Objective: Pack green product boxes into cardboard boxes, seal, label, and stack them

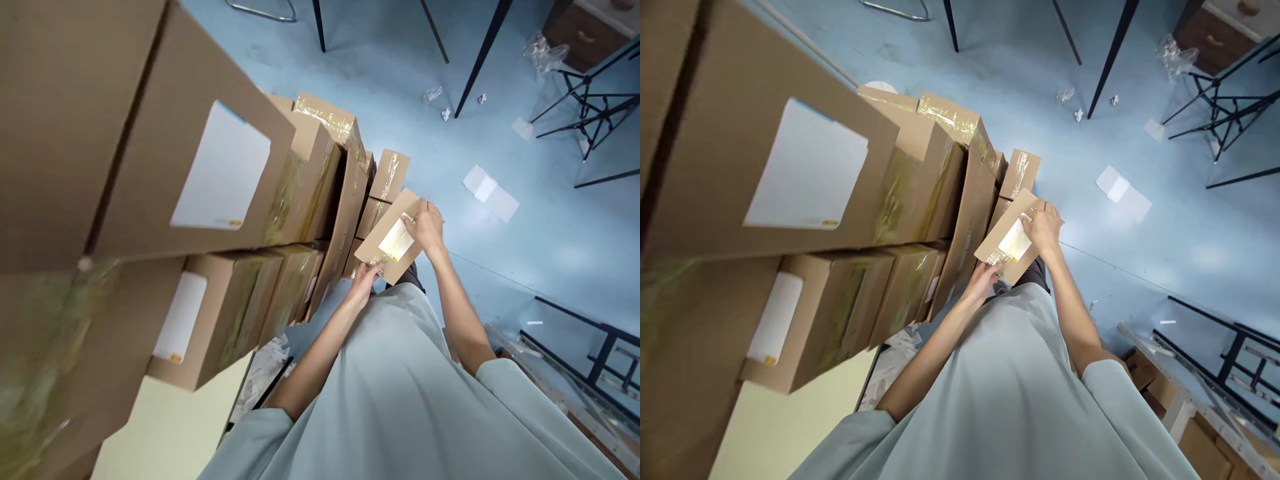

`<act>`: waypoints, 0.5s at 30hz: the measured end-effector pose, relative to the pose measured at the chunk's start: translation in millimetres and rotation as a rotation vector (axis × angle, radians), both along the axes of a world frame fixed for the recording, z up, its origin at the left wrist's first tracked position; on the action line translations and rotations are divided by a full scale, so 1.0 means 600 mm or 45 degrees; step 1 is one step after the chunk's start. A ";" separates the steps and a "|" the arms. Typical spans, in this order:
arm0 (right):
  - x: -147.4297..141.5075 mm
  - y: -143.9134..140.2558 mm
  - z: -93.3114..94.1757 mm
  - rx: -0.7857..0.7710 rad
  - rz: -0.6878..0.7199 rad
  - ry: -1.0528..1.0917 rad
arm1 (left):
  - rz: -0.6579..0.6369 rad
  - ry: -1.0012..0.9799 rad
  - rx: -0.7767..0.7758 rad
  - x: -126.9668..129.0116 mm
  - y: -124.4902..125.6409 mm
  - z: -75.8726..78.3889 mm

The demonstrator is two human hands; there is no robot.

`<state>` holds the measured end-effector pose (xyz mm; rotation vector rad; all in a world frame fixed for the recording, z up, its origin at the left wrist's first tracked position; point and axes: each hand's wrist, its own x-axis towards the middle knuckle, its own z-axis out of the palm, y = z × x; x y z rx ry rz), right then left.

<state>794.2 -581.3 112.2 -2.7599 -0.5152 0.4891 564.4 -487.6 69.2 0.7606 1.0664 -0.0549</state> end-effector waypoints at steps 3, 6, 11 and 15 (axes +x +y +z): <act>0.159 0.051 -0.057 0.005 0.143 0.100 | 0.165 0.105 -0.063 0.149 0.022 -0.049; 0.304 0.097 -0.124 0.028 0.254 0.183 | 0.335 0.196 -0.104 0.286 0.043 -0.103; 0.485 0.167 -0.236 -0.004 0.353 0.260 | 0.477 0.301 -0.169 0.459 0.089 -0.208; 0.567 0.210 -0.297 -0.013 0.442 0.307 | 0.535 0.372 -0.228 0.537 0.115 -0.280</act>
